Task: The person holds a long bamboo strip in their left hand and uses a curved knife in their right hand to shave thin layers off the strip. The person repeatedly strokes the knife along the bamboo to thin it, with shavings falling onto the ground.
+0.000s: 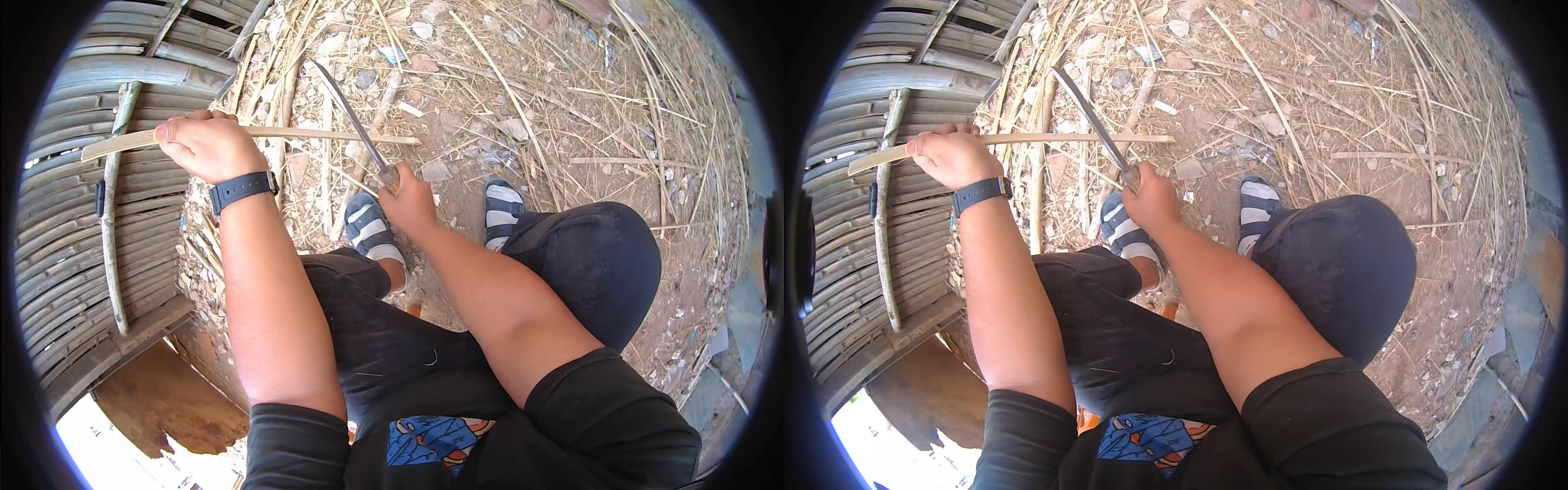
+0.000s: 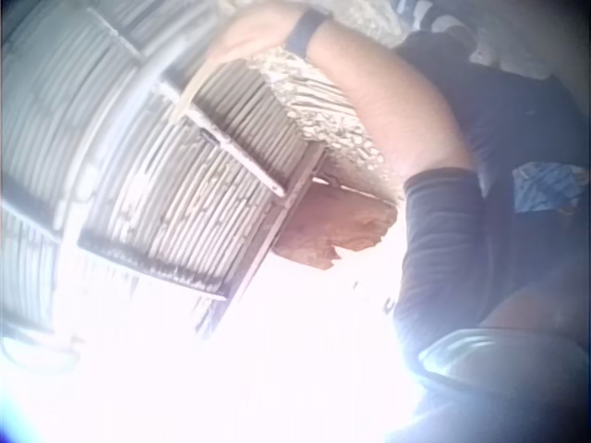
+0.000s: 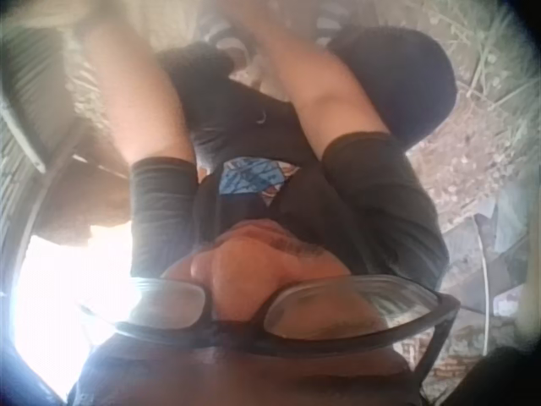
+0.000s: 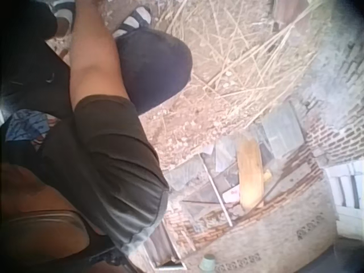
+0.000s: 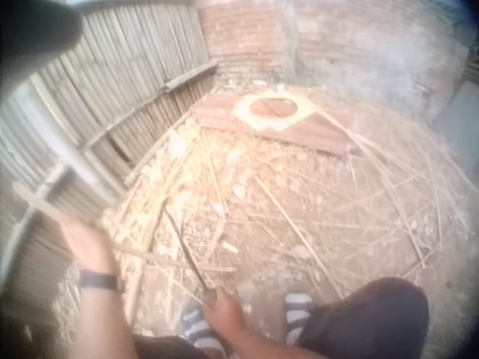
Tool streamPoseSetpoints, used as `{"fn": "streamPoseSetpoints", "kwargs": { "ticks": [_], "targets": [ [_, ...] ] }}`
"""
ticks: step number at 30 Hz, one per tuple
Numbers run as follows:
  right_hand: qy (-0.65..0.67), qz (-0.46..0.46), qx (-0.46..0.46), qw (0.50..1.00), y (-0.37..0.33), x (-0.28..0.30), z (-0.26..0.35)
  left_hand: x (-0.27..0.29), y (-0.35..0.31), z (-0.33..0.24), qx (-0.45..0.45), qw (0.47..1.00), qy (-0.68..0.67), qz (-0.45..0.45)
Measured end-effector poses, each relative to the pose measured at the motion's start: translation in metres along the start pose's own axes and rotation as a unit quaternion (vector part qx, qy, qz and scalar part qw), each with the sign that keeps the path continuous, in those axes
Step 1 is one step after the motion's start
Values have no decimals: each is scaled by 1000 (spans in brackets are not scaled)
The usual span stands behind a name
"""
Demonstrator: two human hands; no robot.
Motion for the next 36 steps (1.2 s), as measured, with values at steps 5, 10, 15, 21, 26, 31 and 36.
{"fn": "streamPoseSetpoints", "kwargs": {
  "ticks": [5,10,15,21,26,31,36],
  "targets": [
    [-118,45,-205,970,-9,-7,-123,6,5,4,19,999,-26,-27],
    [-37,13,-231,972,-16,-18,-117,-7,0,1,1,1000,-11,12],
    [65,3,-99,993,-4,-17,-59,-4,1,2,-8,1000,-7,18],
    [-83,-7,-109,991,-13,1,-76,-4,1,1,8,1000,-9,5],
    [-99,52,-293,950,-16,-8,-140,-2,-1,1,9,1000,-16,4],
    [89,-29,-190,977,-6,-22,-116,-1,5,-17,-7,999,-49,-3],
    [382,11,-95,919,14,-7,-1,37,18,-89,-42,985,-159,-61]
  ]
}}
Point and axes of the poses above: each hand's wrist, its own y-axis towards the middle knuckle, its own x-axis out of the back of the hand, z = x × y, the point moved 8 cm from there along y, towards the middle knuckle, and after that the axes turned 3 degrees about z, right-handed, at the moved point
